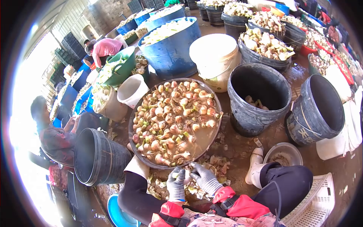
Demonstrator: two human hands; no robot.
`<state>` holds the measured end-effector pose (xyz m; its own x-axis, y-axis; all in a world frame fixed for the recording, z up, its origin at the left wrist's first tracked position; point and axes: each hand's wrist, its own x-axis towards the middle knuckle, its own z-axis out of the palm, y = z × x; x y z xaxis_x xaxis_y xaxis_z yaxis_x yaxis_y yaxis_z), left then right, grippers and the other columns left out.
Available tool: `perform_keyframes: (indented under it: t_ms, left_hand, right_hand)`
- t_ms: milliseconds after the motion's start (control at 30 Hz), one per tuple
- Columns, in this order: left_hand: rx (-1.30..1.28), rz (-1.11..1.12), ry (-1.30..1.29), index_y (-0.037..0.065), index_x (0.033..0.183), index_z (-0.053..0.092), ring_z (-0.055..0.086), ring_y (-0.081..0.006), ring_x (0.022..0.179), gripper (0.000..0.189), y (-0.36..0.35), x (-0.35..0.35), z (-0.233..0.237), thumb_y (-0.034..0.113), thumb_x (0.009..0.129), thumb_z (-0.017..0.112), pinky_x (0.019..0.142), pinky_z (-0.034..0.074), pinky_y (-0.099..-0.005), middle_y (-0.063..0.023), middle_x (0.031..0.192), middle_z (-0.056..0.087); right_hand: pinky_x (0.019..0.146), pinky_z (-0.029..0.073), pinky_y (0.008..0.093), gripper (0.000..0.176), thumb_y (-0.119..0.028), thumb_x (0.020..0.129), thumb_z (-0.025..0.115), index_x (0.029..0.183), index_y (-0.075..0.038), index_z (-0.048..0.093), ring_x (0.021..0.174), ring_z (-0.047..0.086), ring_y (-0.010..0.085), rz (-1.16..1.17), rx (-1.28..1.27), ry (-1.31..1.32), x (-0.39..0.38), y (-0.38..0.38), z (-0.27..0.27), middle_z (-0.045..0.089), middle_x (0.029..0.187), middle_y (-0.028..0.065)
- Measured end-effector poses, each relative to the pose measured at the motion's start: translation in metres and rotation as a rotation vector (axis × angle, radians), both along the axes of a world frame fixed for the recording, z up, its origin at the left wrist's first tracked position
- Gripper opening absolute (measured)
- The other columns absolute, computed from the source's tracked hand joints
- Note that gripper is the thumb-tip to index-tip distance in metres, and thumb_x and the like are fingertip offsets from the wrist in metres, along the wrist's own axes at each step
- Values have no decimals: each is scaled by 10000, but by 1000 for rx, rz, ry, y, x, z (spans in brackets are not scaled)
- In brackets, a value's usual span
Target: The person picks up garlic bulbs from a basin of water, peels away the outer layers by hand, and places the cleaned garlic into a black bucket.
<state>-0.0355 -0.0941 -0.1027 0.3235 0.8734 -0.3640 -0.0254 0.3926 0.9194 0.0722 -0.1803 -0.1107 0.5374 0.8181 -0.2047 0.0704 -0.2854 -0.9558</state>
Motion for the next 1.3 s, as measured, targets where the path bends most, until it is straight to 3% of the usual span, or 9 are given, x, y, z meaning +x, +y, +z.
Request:
perform_keyframes:
  t_ms: [133, 333, 533, 633, 767, 867, 1000, 1167, 1300]
  left_hand:
    - [389, -107, 236, -19, 1063, 582, 580, -133, 859, 352, -15, 6, 3, 148, 797, 741, 799, 488, -267, -53, 965, 612]
    - [-334, -268, -353, 36, 1203, 495, 565, -225, 1001, 645, 1, -7, 0, 517, 803, 651, 894, 471, -367, -103, 1104, 570]
    - [-479, -247, -437, 171, 1293, 410, 480, -298, 1145, 770, 5, -14, -17, 693, 748, 564, 980, 352, -539, -102, 1228, 494]
    - [-438, -245, -415, 165, 1409, 285, 406, -292, 1245, 912, 9, -17, -23, 723, 735, 543, 1024, 325, -492, -120, 1337, 415]
    - [-262, -409, -390, 119, 1429, 238, 379, -283, 1269, 955, 9, -17, -30, 717, 748, 535, 1050, 314, -441, -132, 1365, 387]
    - [-187, -463, 76, 54, 1363, 371, 511, -253, 1151, 719, 3, -19, -14, 534, 861, 559, 932, 467, -405, -121, 1288, 491]
    - [-564, -361, -346, 49, 1296, 466, 575, -252, 1073, 488, 4, -22, -11, 298, 892, 578, 875, 516, -397, -126, 1221, 554]
    - [-573, -371, -547, 66, 1290, 444, 520, -325, 1139, 523, -1, -18, -3, 219, 818, 611, 970, 413, -555, -133, 1259, 522]
    - [-495, -297, -617, 70, 1175, 489, 512, -327, 1141, 445, 2, -13, 13, 182, 765, 619, 1000, 368, -568, -129, 1177, 554]
  right_hand:
    - [812, 475, 350, 433, -8, 858, 524, 1282, -81, 470, 888, 605, 298, -69, -13, -247, -6, 6, -9, 611, 1006, 206]
    - [772, 469, 348, 352, -10, 887, 468, 1230, -67, 515, 851, 607, 290, -150, -229, 72, 18, -6, -38, 610, 976, 216]
    - [762, 491, 291, 351, -64, 911, 496, 1263, -62, 499, 909, 607, 180, -155, -147, 143, 23, -13, -42, 627, 973, 150]
    - [858, 465, 264, 379, -147, 909, 577, 1258, -11, 520, 961, 583, 157, -183, -2, 932, 28, -14, 8, 633, 1058, 51]
    - [874, 459, 255, 299, -97, 883, 600, 1162, 9, 587, 961, 579, 144, -185, 139, 600, 12, -6, -12, 634, 1067, 79]
    - [877, 456, 256, 275, -71, 872, 589, 1132, 17, 592, 953, 580, 144, -232, 175, 475, 18, -7, -16, 635, 1060, 87]
    - [887, 445, 259, 277, -87, 871, 581, 1125, 23, 585, 953, 570, 138, -253, 225, 411, 27, -13, 7, 623, 1062, 75]
    - [825, 481, 309, 217, -19, 914, 478, 1121, 36, 517, 836, 573, 161, -418, 702, 1002, 36, -10, -12, 594, 864, 71]
    - [830, 474, 308, 260, -69, 912, 518, 1152, 30, 516, 884, 589, 179, -446, 258, 586, 57, -24, -19, 626, 942, 111]
